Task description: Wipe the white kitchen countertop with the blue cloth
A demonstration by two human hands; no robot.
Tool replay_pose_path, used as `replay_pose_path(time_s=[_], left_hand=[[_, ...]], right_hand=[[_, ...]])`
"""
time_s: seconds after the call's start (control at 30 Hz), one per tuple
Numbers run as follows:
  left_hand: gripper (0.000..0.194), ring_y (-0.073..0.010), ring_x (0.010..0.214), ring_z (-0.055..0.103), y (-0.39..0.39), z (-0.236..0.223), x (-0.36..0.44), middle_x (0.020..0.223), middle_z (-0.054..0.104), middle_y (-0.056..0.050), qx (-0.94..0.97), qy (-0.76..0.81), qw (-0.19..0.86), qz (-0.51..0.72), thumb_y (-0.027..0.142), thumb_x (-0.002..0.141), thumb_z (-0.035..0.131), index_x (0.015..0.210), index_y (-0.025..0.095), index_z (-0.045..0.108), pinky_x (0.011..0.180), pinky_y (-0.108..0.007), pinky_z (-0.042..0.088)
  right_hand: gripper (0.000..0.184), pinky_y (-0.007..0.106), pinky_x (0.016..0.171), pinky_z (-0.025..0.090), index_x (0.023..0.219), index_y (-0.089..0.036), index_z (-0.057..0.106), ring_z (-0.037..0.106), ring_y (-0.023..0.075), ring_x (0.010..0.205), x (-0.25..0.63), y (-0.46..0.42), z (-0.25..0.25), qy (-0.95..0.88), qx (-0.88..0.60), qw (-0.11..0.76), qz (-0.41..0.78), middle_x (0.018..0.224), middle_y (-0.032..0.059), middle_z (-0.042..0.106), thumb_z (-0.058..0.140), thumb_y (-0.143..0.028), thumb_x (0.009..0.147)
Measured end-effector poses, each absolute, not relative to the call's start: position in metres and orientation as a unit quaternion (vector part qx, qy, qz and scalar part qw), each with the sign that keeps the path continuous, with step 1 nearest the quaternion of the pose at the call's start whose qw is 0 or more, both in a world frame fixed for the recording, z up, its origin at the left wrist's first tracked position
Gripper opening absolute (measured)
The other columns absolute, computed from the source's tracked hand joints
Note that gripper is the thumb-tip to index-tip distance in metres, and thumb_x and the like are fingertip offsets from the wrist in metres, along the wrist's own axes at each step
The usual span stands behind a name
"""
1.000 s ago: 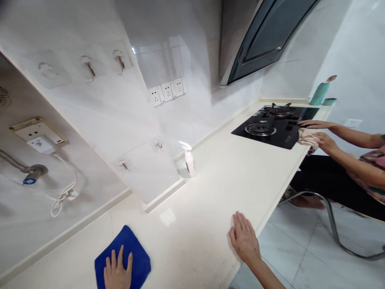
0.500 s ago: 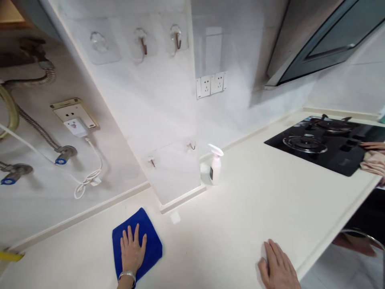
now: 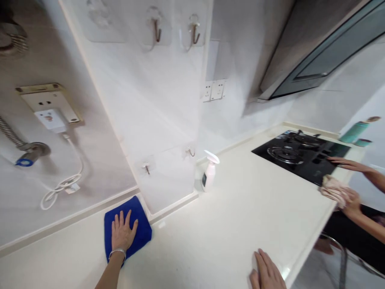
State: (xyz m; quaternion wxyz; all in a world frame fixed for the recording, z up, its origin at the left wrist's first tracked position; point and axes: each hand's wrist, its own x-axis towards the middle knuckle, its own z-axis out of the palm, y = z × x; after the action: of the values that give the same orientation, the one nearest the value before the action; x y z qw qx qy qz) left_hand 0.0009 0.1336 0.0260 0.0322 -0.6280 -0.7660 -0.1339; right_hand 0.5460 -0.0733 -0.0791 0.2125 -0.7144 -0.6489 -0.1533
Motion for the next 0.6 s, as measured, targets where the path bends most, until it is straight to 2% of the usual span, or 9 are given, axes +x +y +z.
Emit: replay_pose_path(time_s=[0.2,0.37,0.5,0.6], left_hand=[[0.069,-0.0399,0.152,0.024,0.133,0.017,0.0,0.163,0.03,-0.02,-0.632,-0.766,0.039,-0.115,0.054,0.092,0.027,0.152,0.019,0.03,0.123,-0.058,0.026],[0.07,-0.0421,0.15,0.028,0.104,0.015,0.016,0.161,0.034,-0.023,-0.637,-0.76,0.063,-0.114,0.052,0.092,0.022,0.15,0.015,0.033,0.121,-0.059,0.029],[0.071,-0.0438,0.148,0.031,0.068,0.011,0.031,0.159,0.037,-0.025,-0.645,-0.747,0.076,-0.144,0.051,0.091,0.018,0.147,0.014,0.04,0.118,-0.062,0.032],[0.071,-0.044,0.149,0.03,0.043,0.002,0.048,0.158,0.039,-0.024,-0.635,-0.741,0.073,-0.205,0.051,0.088,0.023,0.147,0.015,0.042,0.117,-0.065,0.033]], right_hand=[[0.064,0.055,0.113,0.047,0.153,-0.019,0.024,0.044,0.0317,0.139,0.534,-0.069,-0.066,-0.622,-0.741,0.208,-0.146,0.152,0.0137,0.045,0.037,-0.038,0.094],[0.063,0.053,0.114,0.045,0.152,-0.016,0.025,0.043,0.0295,0.14,0.529,-0.066,-0.06,-0.613,-0.741,0.224,-0.16,0.152,0.0145,0.044,0.04,-0.033,0.094],[0.061,0.054,0.112,0.047,0.15,-0.015,0.029,0.044,0.0297,0.139,0.526,-0.064,-0.057,-0.604,-0.739,0.243,-0.17,0.151,0.0155,0.046,0.042,-0.031,0.092],[0.061,0.054,0.111,0.048,0.15,-0.016,0.03,0.045,0.0298,0.139,0.523,-0.062,-0.055,-0.597,-0.741,0.258,-0.169,0.15,0.0157,0.047,0.043,-0.027,0.091]])
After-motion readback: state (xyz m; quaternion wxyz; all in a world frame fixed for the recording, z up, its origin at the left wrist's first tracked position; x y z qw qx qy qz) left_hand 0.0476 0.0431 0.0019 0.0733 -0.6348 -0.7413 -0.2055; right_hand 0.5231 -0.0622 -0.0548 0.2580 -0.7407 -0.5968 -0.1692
